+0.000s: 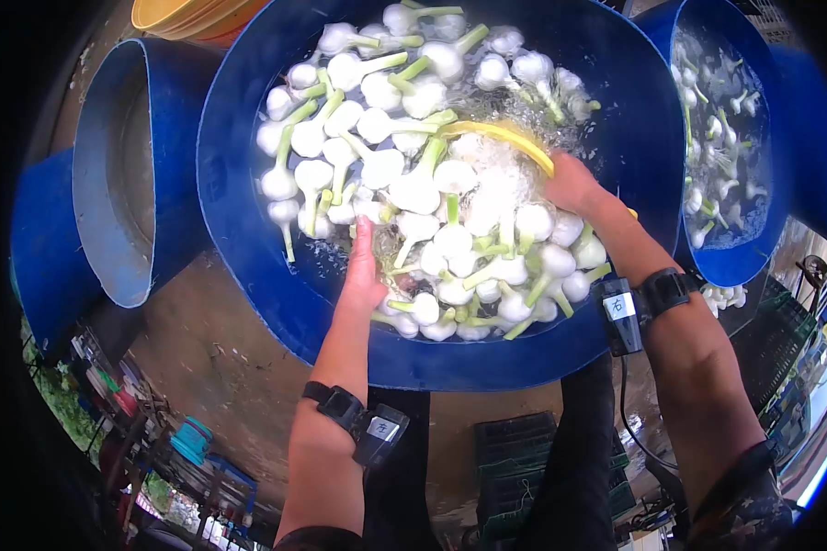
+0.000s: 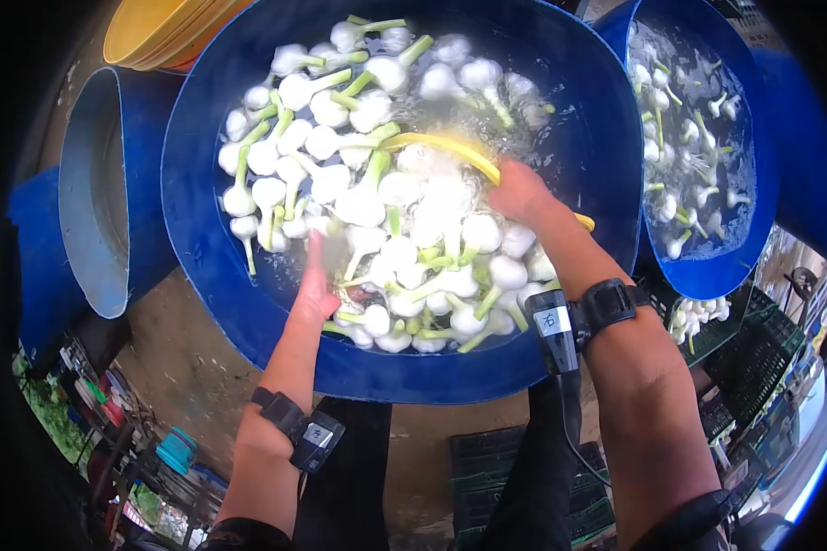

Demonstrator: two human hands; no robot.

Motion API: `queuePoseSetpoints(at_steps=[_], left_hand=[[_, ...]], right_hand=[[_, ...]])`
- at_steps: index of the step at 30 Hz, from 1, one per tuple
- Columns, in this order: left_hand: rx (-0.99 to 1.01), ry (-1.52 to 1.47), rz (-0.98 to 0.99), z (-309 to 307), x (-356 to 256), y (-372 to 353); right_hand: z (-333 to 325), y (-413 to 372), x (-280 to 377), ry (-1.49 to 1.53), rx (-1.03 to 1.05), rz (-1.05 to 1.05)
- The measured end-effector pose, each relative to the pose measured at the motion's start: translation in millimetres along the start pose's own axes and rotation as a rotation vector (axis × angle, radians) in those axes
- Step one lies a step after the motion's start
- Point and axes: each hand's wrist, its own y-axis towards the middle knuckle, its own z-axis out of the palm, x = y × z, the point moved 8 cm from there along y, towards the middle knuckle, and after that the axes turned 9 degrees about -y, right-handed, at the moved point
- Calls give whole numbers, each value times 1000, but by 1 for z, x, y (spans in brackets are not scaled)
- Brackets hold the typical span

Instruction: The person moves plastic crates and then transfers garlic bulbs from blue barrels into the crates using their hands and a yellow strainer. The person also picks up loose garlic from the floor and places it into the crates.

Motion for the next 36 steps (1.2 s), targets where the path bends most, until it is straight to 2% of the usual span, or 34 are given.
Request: queuePoseSetpoints(at_steps=[2, 3, 4, 6, 7, 9, 11, 13, 15, 16, 18, 20, 22, 25, 26, 28, 30, 31, 32, 33, 34, 35, 36], left_hand=[[-49, 27, -2, -3, -7, 1], [-4, 16, 22, -11, -10, 11], [42, 9, 58, -2, -18, 8], [50, -1, 46, -1, -20, 3], [48, 22, 107, 3, -26, 2], [38, 68, 160, 10, -30, -7], [-7, 172, 324, 26, -44, -25], [-169, 206, 410, 44, -51, -62], [-164, 310, 468, 61, -50, -86], [-174, 358, 414, 90, -41, -113], [-138, 392, 449, 118, -28, -138], [-163, 429, 647, 138, -17, -164], [-173, 496, 678, 174, 14, -194], [-3, 547, 632, 267, 101, -239], [64, 554, 586, 288, 134, -243], [205, 766, 566, 336, 206, -245], [334, 949, 528, 391, 288, -234], [445, 949, 450, 416, 332, -218], [556, 945, 365, 437, 375, -202], [548, 889, 296, 450, 409, -181], [533, 830, 227, 459, 434, -166], [452, 962, 233, 465, 439, -162], [368, 1091, 240, 466, 437, -158]], right_hand=[[38, 5, 6, 307, 30, 51], [57, -5, 13, 509, 251, 245], [76, -9, 12, 528, 252, 248], [111, -16, 39, 1002, 193, 84], [108, -23, 50, 1015, 191, 73], [102, -44, 74, 1230, 190, 101], [87, -58, 87, 1268, 222, 88], [57, -82, 96, 1335, 285, 44], [57, -90, 88, 1411, 240, 36], [42, -105, 80, 1393, 195, 40], [16, -133, 60, 1438, 122, -1], [-1, -168, 31, 1460, 162, -6], [-10, -206, -9, 1528, 158, -36], [-14, -280, -98, 1637, 41, 46], [-19, -310, -136, 1698, -74, 59], [-20, -370, -221, 1696, -236, 206], [-8, -426, -309, 1580, -483, 453], [-9, -449, -347, 1523, -496, 676], [9, -462, -383, 1525, -493, 703], [12, -468, -423, 1275, -703, 706], [12, -473, -457, 1080, -826, 804], [-3, -469, -483, 844, -943, 783], [5, -464, -512, 400, -932, 901]])
